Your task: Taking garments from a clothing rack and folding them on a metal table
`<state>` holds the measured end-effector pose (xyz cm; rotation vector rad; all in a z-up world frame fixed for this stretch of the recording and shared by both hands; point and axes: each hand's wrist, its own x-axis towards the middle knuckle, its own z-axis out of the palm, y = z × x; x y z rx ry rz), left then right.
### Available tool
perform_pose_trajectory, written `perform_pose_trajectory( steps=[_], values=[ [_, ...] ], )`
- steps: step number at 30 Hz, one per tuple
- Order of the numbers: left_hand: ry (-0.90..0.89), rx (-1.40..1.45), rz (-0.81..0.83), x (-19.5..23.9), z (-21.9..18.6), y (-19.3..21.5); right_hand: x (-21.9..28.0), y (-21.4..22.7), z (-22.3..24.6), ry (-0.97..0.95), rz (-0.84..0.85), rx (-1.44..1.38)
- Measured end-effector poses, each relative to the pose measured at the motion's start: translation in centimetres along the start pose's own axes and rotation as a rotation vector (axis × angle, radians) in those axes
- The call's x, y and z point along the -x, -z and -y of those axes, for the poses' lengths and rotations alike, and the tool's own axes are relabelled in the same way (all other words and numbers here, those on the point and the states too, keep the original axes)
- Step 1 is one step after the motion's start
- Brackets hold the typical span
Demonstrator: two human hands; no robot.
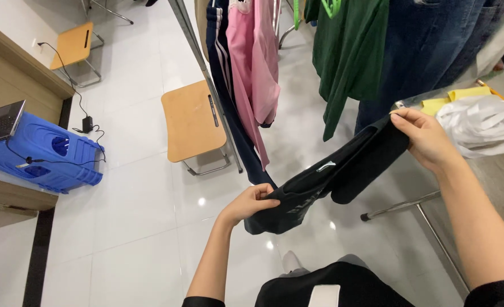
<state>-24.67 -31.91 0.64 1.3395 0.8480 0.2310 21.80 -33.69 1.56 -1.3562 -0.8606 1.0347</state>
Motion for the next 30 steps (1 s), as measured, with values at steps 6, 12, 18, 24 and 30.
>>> perform_pose_trajectory(
  steps=[6, 12, 18, 24, 30],
  values=[
    [-0.044, -0.157, -0.237, -0.4, 3.9, -3.7, 5.3, 3.6, 0.8, -0.103, 0.063, 0.429],
    [0.164, -0.328, -0.014, 0.5, 7.0, -12.9, 9.6, 7.7, -2.0, -0.004, 0.103, 0.248],
    [0.049, -0.216, -0.162, 0.4, 13.4, -25.5, 16.7, 12.3, -3.8, 0.079, 0.153, 0.073],
    [-0.141, -0.051, -0.559, 3.3, 13.1, -27.3, 20.6, 15.8, -5.9, 0.113, 0.043, 0.207],
    [0.03, 0.035, -0.158, 7.7, 11.4, -27.1, 20.9, 15.6, -7.2, 0.223, -0.034, 0.194]
  ],
)
